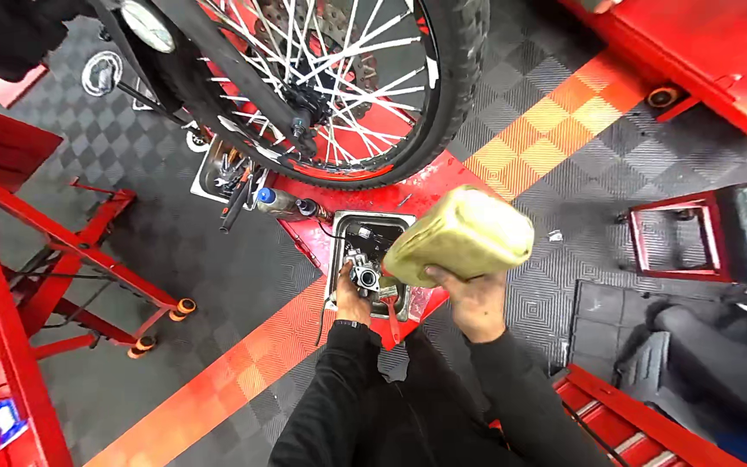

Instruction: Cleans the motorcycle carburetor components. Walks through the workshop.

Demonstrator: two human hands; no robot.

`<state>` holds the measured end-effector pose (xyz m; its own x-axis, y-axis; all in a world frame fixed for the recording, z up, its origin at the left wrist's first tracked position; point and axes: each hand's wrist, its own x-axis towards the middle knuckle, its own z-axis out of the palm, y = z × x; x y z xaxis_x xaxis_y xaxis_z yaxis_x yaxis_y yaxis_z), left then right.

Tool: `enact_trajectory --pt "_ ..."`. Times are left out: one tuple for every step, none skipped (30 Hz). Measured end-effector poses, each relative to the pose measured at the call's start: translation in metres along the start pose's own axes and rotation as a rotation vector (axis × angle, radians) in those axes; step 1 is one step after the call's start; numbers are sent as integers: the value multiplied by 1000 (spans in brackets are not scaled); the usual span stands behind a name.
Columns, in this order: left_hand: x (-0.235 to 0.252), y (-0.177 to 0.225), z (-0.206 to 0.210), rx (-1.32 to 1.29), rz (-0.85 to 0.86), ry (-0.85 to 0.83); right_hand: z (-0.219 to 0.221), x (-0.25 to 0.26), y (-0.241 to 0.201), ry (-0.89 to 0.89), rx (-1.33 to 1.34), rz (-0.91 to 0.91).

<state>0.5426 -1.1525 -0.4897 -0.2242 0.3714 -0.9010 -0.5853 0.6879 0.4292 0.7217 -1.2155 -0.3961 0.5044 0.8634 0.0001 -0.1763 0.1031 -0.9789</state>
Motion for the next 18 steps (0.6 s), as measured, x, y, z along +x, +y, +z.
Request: enact_trajectory --pt "-2 1 1 23 6 -5 7 -3 -11 -54 6 -60" --pt "-2 2 -1 47 9 -7 14 -4 -19 -93 16 -108" --pt "-3 3 -3 65 7 -23 19 -5 -23 -123 8 -143" --pt "-2 2 -5 89 12 -23 22 -4 -26 -157 -6 -163" --pt "-2 2 -7 100 11 -24 25 -4 -29 -177 -10 -169" --pt "-3 3 -7 105 13 -23 27 -3 -32 -192 -8 -174" --pt "-4 4 -7 110 16 -18 29 -2 -34 -203 -10 -175" --pt "-5 5 -8 115 16 -18 30 -1 -36 -211 -12 -176" --pt "-6 5 -10 118 14 -22 31 -2 -38 -212 -11 -185" --pt "-7 5 -12 121 12 -25 31 -3 -40 -207 -6 -197" --pt "-8 4 -15 123 11 -31 31 -4 -41 -203 6 -205" --pt "-9 3 -18 122 8 -49 32 -5 -43 -199 28 -207" --pt "-5 3 -19 104 8 -53 32 -6 -46 -205 48 -204" --pt "-2 4 -21 94 7 -66 32 -7 -48 -218 50 -201" --pt "-1 5 -22 90 8 -81 32 -8 -51 -236 38 -206" --pt "-1 5 -22 81 11 -93 31 -7 -53 -246 27 -214" --pt "-2 5 -22 66 14 -105 30 -7 -57 -256 17 -217" --pt "-2 5 -22 50 18 -117 29 -6 -60 -259 8 -223"
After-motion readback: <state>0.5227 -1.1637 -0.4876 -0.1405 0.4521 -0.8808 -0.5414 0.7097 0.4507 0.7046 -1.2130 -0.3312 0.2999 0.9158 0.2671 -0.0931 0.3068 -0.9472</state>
